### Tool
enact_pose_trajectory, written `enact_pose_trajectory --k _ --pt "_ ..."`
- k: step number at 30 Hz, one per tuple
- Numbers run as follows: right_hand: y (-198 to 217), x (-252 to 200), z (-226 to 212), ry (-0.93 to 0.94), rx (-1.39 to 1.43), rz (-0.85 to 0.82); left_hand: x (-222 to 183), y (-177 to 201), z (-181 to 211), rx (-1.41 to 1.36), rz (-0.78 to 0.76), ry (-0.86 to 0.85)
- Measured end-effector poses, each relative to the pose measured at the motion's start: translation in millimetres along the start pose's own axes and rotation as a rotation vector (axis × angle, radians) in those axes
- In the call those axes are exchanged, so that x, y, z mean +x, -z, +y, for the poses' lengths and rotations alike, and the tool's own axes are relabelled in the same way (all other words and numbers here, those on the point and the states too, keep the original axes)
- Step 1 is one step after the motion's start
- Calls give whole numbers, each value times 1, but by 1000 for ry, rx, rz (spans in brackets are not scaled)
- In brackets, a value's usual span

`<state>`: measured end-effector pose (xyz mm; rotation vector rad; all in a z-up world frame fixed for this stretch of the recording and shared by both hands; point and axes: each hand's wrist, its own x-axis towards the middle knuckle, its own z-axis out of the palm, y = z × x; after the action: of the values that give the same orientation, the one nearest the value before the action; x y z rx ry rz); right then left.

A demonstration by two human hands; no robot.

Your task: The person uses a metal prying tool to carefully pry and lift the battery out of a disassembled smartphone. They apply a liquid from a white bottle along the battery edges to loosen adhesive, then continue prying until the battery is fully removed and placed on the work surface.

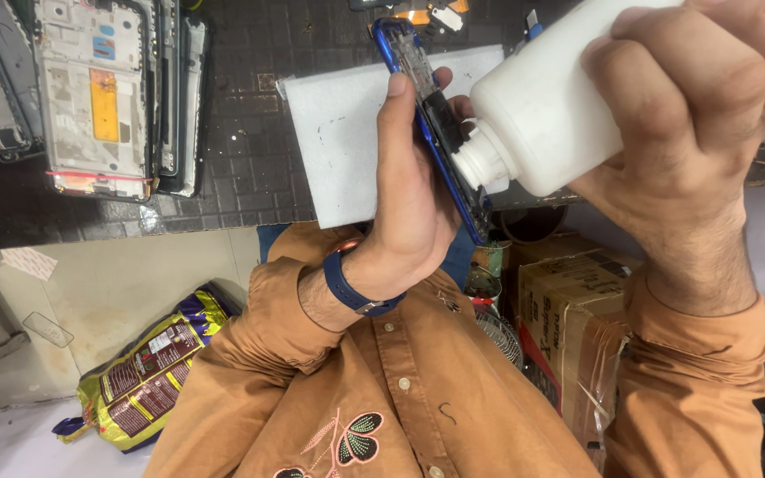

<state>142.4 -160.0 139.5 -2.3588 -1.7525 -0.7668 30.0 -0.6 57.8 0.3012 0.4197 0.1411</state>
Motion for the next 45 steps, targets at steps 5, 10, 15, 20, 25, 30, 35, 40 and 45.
enact_pose_trajectory --k 5,10,15,20,25,30,35,40,45 --pt "-1 1 2 23 7 7 0 -1 -1 25 -15 2" --pt "2 -2 3 41 -42 -15 -1 -4 -1 52 11 -9" --pt "1 -5 3 50 -59 -26 -1 -3 -1 85 16 -14" --pt "-1 -8 5 50 -49 -31 1 -3 -3 33 -11 -13" --pt "-1 -10 4 45 -19 -33 0 0 -4 29 -14 -7" --pt "-2 -9 5 78 -36 -33 0 -2 -4 45 -6 -28" --pt "-2 -9 6 87 33 -28 0 -3 -4 90 32 -26" --pt "-2 -10 5 87 63 -36 -1 -2 -3 114 31 -23" --pt "-2 -13 3 93 57 -57 0 -1 -6 113 24 -22"
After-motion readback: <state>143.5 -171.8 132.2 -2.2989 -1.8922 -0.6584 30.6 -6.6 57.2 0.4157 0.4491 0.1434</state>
